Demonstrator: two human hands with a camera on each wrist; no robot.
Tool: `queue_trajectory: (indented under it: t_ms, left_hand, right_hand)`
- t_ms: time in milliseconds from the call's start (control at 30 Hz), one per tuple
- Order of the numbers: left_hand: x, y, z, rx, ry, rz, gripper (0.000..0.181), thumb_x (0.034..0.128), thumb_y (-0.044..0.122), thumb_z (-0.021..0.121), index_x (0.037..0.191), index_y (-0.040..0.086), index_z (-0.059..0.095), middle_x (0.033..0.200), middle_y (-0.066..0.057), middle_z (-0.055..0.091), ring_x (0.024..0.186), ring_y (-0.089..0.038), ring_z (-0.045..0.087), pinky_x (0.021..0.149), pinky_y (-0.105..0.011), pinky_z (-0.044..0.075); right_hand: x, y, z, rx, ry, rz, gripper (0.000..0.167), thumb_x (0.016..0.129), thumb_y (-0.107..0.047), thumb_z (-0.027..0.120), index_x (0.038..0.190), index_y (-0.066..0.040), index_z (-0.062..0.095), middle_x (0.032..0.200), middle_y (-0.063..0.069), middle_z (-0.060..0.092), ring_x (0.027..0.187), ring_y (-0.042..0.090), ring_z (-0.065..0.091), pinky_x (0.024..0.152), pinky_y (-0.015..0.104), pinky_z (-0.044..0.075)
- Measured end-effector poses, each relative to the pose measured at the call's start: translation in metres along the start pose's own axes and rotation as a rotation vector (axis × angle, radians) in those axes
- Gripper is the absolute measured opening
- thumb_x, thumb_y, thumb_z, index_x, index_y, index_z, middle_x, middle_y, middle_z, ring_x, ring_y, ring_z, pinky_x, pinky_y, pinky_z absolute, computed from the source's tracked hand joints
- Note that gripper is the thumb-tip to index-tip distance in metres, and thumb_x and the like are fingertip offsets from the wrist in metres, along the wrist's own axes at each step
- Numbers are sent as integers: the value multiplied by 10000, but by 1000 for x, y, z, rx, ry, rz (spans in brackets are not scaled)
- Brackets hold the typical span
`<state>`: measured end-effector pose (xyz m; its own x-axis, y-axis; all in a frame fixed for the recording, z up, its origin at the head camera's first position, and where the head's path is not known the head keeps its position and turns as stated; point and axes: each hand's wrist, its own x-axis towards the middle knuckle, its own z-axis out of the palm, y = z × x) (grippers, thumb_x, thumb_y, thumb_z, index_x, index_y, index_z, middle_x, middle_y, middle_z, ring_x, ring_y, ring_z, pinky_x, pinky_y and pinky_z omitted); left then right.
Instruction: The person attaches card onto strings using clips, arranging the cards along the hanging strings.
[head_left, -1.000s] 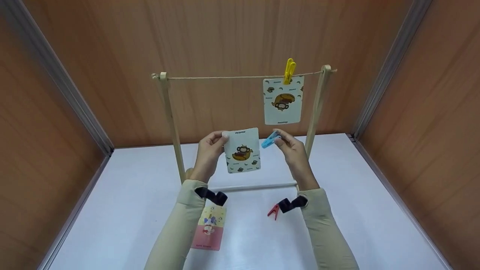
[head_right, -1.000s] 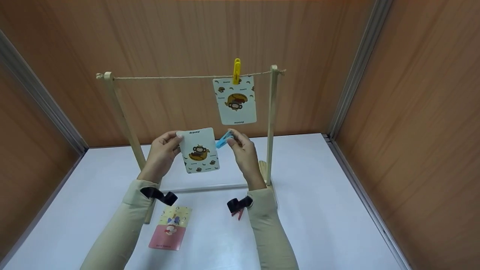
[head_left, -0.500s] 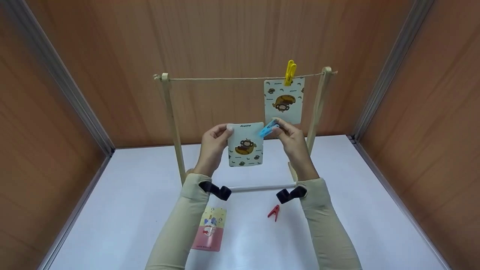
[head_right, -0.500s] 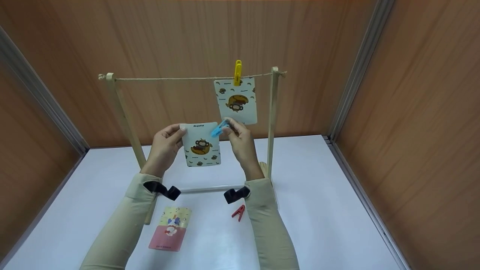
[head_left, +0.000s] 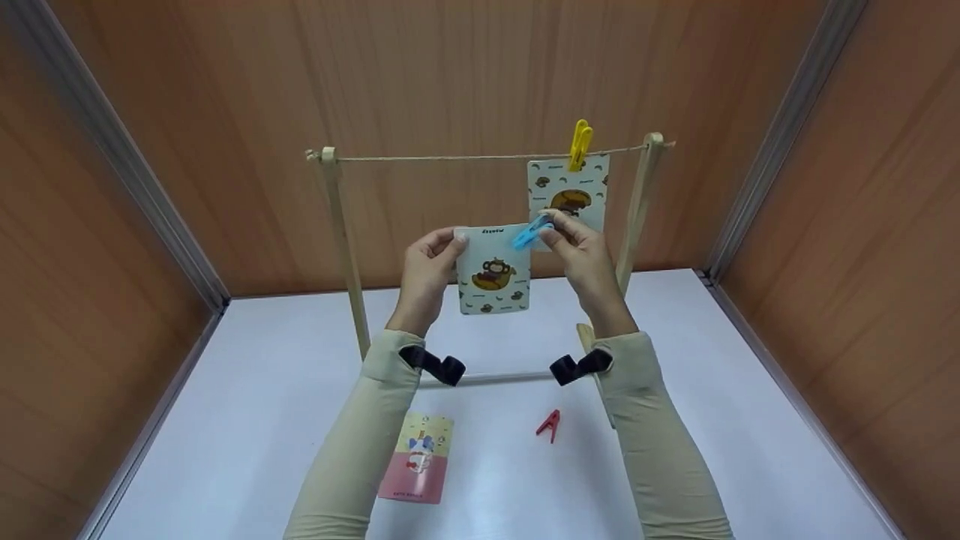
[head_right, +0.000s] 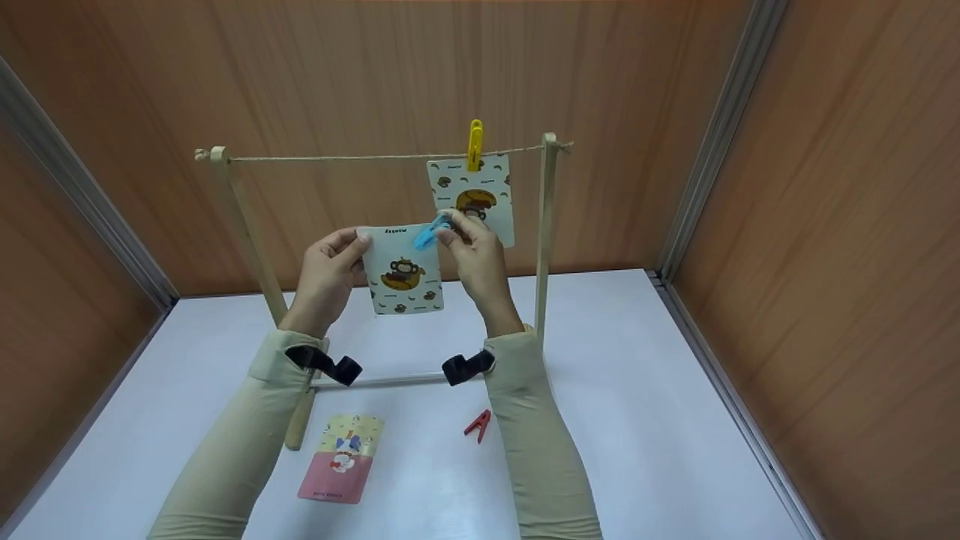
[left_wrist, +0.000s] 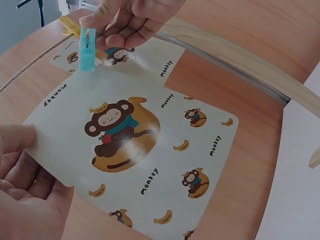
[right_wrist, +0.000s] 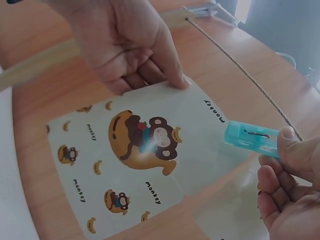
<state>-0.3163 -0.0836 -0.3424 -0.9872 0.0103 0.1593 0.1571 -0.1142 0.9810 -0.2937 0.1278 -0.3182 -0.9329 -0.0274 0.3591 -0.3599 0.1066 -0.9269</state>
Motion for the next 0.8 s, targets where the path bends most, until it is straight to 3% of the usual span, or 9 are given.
queue_trajectory:
  t_ms: [167,667,800]
  left_hand:
    - [3,5,2,-17,-5,41,253,962,185,590,1169,46,629,1129,-119,669,1020,-218,643,927,-368,495]
    - [9,19,11,-25,18,91,239,966,185,582,1161,57,636,1128,-110,674,1035,-223,640,967,-383,467]
    - [11,24,14,-30,24,100,239,963,193,587,1157,64,642,1120,-103,680,1026,-209,639,972,-370,463]
  right_hand:
    - [5,-8,1,5,23,-50,377,959,-118,554,1317,3,553,1279,142,547,1221,206,505,1081,337,396]
    - [18,-32,2,-59,89,-2,372,928,-182,599,1283,-72,610,1311,70,576,1213,162,539,1051,298,423]
    - [21,-37,1,-52,105,-7,352,921,-190,601,1256,-85,634,1230,48,603,1112,152,571,999,277,459]
